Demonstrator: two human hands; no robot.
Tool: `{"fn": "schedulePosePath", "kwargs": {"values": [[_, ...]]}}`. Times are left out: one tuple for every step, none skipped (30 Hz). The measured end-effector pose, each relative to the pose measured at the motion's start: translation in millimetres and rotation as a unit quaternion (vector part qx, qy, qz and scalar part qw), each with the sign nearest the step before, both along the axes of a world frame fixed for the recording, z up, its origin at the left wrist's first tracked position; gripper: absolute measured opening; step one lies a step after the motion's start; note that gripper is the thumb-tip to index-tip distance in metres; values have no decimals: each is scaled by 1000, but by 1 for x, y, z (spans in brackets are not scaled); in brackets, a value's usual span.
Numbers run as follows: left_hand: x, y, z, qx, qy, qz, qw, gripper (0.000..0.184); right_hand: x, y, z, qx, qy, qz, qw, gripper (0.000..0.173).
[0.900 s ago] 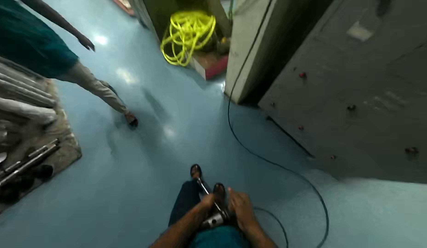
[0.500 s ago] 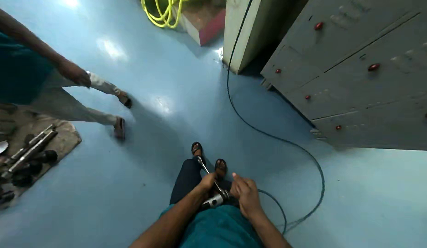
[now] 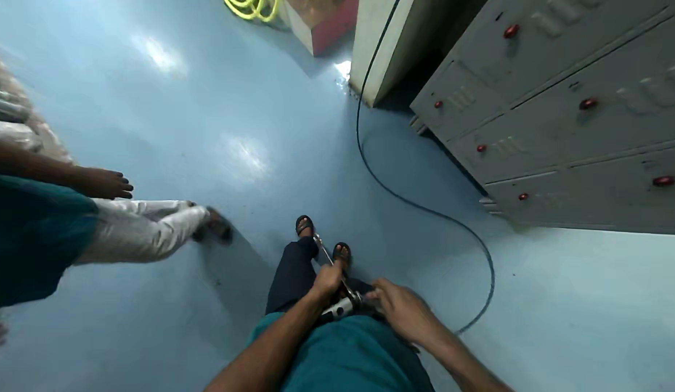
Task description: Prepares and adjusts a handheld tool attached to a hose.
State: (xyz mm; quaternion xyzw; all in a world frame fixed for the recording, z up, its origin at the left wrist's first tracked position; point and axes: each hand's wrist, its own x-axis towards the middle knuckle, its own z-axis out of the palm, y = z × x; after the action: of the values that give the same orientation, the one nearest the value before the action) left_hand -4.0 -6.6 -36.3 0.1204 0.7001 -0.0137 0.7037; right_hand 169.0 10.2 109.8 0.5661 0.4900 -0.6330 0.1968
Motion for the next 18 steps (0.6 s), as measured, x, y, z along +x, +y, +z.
{"fn": "schedulePosePath", "kwargs": {"values": [[2,1,1,7,2,-14,1000,50,0,7,1,-35,-24,55,998,38],[5,2,3,13,5,-33,999,51,1,14,0,-69,-41,98,992,35],[6,4,6,19,6,-52,998,53,1,20,-3,-105,-50,140,983,32],[9,5,7,30,10,-70,997,53,0,27,-3,-138,-61,179,972,30],[10,6,7,41,14,-87,995,54,-2,34,-5,-164,-74,215,960,29],[11,7,8,47,15,-100,994,55,-5,38,-7,-182,-90,244,948,28],[12,8,8,52,15,-109,993,55,-8,42,-11,-193,-102,262,940,27],[12,9,7,56,16,-112,992,55,-10,45,-16,-205,-105,271,935,27],[12,9,6,58,18,-112,992,55,-9,46,-22,-223,-96,261,934,28],[11,10,5,58,20,-109,992,54,-6,46,-29,-243,-80,235,938,28],[10,11,4,56,19,-104,993,54,-3,45,-35,-258,-64,201,943,26],[9,12,2,54,17,-98,994,54,0,43,-40,-265,-51,176,947,23],[7,12,1,50,14,-96,994,53,1,40,-44,-260,-44,168,950,21],[7,12,0,46,11,-97,994,54,1,37,-47,-252,-42,171,952,20],[6,13,0,41,8,-99,994,53,0,36,-48,-246,-44,180,951,20],[6,13,0,37,8,-101,994,51,-2,36,-48,-242,-50,189,951,20],[5,14,-1,30,9,-99,995,50,-5,36,-48,-239,-56,197,949,21],[4,15,-1,24,9,-95,995,48,-8,37,-47,-237,-62,205,948,21]]}}
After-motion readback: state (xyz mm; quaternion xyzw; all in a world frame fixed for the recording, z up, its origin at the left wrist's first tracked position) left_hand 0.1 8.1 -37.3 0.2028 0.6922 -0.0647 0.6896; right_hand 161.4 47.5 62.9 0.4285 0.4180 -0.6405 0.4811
